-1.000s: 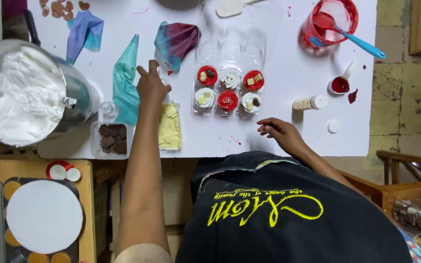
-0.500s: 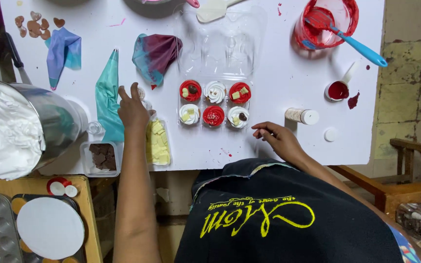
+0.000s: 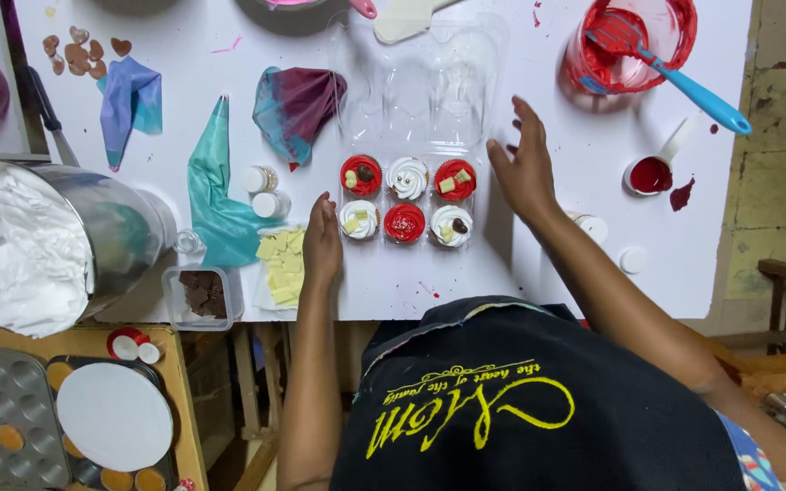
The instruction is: Decorating cupcakes with sprinkles and transferring baked muffins from baking trays to containers.
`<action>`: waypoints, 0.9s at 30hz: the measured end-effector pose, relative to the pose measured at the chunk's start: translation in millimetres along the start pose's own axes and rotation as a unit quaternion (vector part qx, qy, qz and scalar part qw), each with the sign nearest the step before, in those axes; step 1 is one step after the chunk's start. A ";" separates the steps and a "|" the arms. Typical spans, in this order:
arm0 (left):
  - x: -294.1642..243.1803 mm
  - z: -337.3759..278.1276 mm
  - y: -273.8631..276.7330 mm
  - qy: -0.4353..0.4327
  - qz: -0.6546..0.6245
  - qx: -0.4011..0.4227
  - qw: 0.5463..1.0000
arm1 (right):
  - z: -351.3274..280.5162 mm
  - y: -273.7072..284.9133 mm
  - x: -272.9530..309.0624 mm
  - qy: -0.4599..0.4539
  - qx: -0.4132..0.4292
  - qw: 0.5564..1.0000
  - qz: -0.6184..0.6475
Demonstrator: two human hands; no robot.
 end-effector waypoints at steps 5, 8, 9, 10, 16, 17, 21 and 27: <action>16.0 -4.1 -10.5 0.034 -0.008 0.016 0.999 | 69.2 -1.4 2.2 0.015 -0.018 0.998 -0.050; 19.1 -8.7 -15.5 0.006 -0.016 0.027 0.999 | 100.4 -5.5 37.8 0.132 -0.048 0.975 -0.171; 19.1 -10.4 -16.6 0.005 -0.016 0.026 1.000 | 106.2 -10.9 49.0 0.169 -0.038 0.964 -0.202; 19.1 -12.0 -17.5 0.004 -0.017 0.026 1.000 | 111.4 -16.7 59.7 0.206 -0.027 0.950 -0.233; 25.5 -27.5 -28.0 0.017 -0.019 0.049 0.998 | 85.7 -10.7 98.4 0.320 -0.096 0.907 -0.257; 26.7 -31.7 -27.9 0.018 -0.022 0.047 0.999 | 71.8 -10.1 106.4 0.323 -0.094 0.906 -0.258; 22.3 -44.9 -32.2 0.019 -0.060 0.059 0.996 | 7.7 3.9 135.2 0.379 -0.122 0.893 -0.213; 16.6 -46.3 -16.9 -0.037 -0.132 -0.015 0.990 | -90.7 10.2 107.3 0.376 -0.114 0.900 -0.190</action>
Point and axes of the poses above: each hand's wrist, its own z-axis towards the middle knuckle, its own y-axis out of the back of the hand, x = y × z, the point moved 10 cm from there along z, towards the middle knuckle, and after that the axes turned 15 degrees about -y, right-handed, at the moved point
